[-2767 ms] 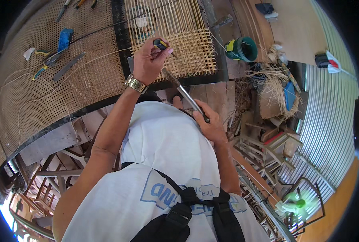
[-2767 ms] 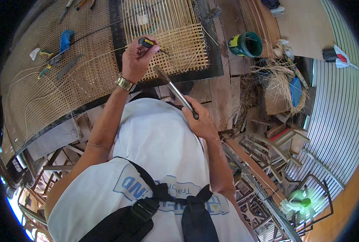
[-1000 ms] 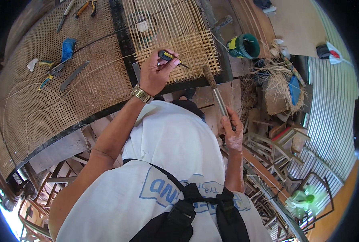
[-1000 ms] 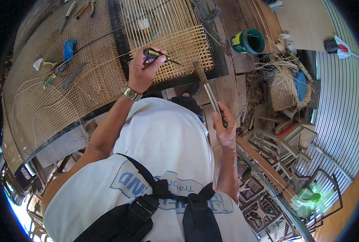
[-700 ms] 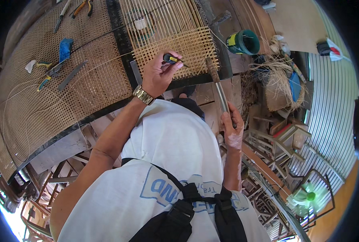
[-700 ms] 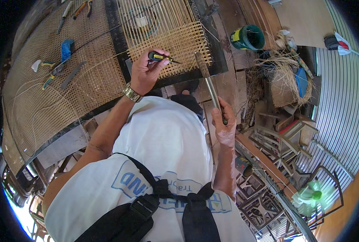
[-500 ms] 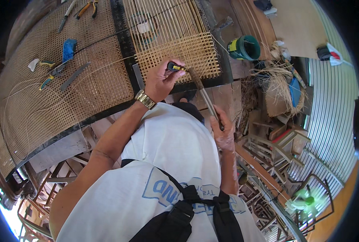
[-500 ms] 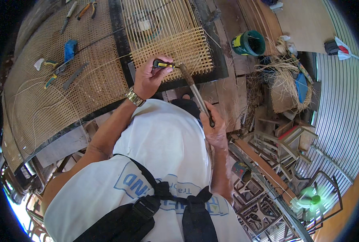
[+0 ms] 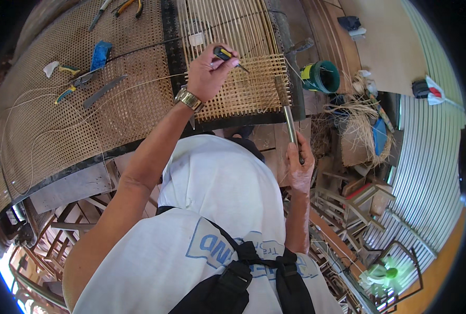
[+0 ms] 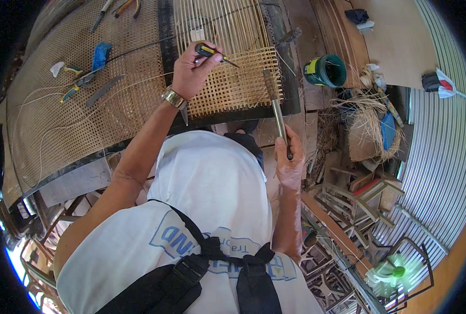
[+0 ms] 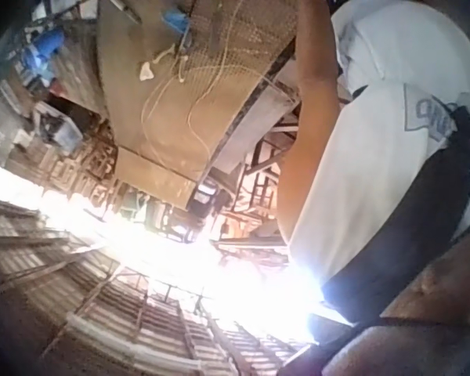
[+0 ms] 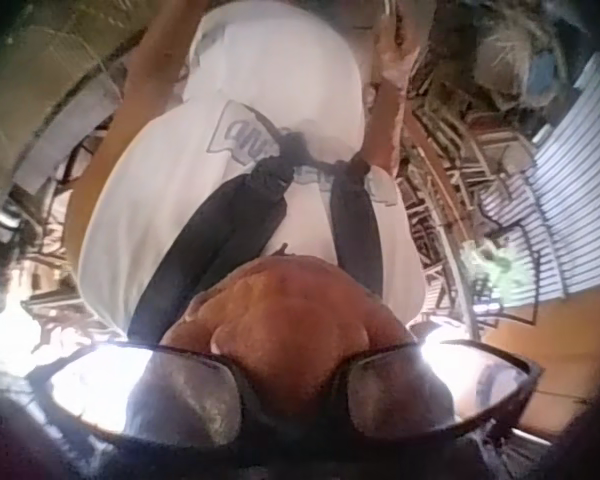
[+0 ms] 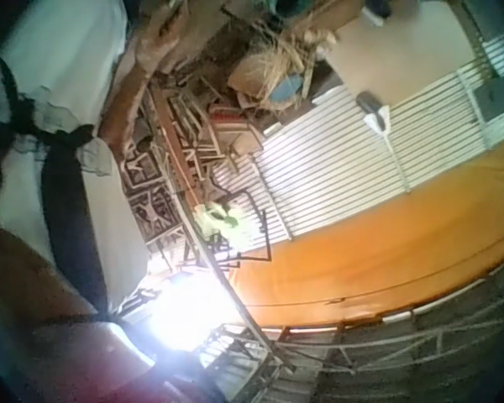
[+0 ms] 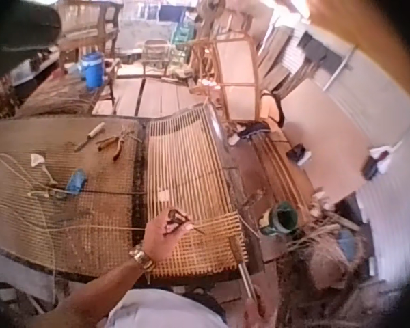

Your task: Repairing or weaving a rattan mesh using tools like a hammer and wedge in a furniture manufacturing environment.

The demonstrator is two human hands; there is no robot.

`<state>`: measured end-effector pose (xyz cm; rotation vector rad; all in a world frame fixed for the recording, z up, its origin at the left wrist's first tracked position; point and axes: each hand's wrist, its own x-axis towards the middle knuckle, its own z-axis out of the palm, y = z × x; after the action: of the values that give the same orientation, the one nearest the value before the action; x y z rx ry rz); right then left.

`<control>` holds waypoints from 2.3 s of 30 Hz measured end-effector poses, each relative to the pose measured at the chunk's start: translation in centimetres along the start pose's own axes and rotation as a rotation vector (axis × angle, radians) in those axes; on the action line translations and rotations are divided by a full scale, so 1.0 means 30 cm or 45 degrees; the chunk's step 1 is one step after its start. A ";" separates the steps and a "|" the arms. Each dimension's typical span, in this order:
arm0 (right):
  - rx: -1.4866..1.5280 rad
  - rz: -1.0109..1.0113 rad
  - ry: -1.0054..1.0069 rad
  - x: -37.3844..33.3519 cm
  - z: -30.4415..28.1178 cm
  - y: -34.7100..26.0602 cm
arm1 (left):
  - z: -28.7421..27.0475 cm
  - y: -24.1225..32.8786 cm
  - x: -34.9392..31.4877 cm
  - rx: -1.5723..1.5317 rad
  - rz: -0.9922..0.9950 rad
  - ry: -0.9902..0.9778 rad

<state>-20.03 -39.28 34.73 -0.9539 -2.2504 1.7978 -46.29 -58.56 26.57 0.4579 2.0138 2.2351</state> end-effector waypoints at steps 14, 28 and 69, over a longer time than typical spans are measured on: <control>-0.461 -0.232 -0.210 0.151 0.059 -0.078 | 0.003 -0.007 0.040 0.260 0.174 -0.165; -0.447 -0.136 -0.218 0.182 0.097 -0.127 | -0.004 -0.010 0.055 0.073 0.078 -0.014; -0.476 -0.200 -0.514 0.074 0.166 -0.047 | -0.027 0.059 -0.025 0.242 0.018 -0.088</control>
<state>-24.61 -42.44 33.89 -0.4590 -2.8867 1.6531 -45.58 -59.76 28.13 0.5601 2.2033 2.0142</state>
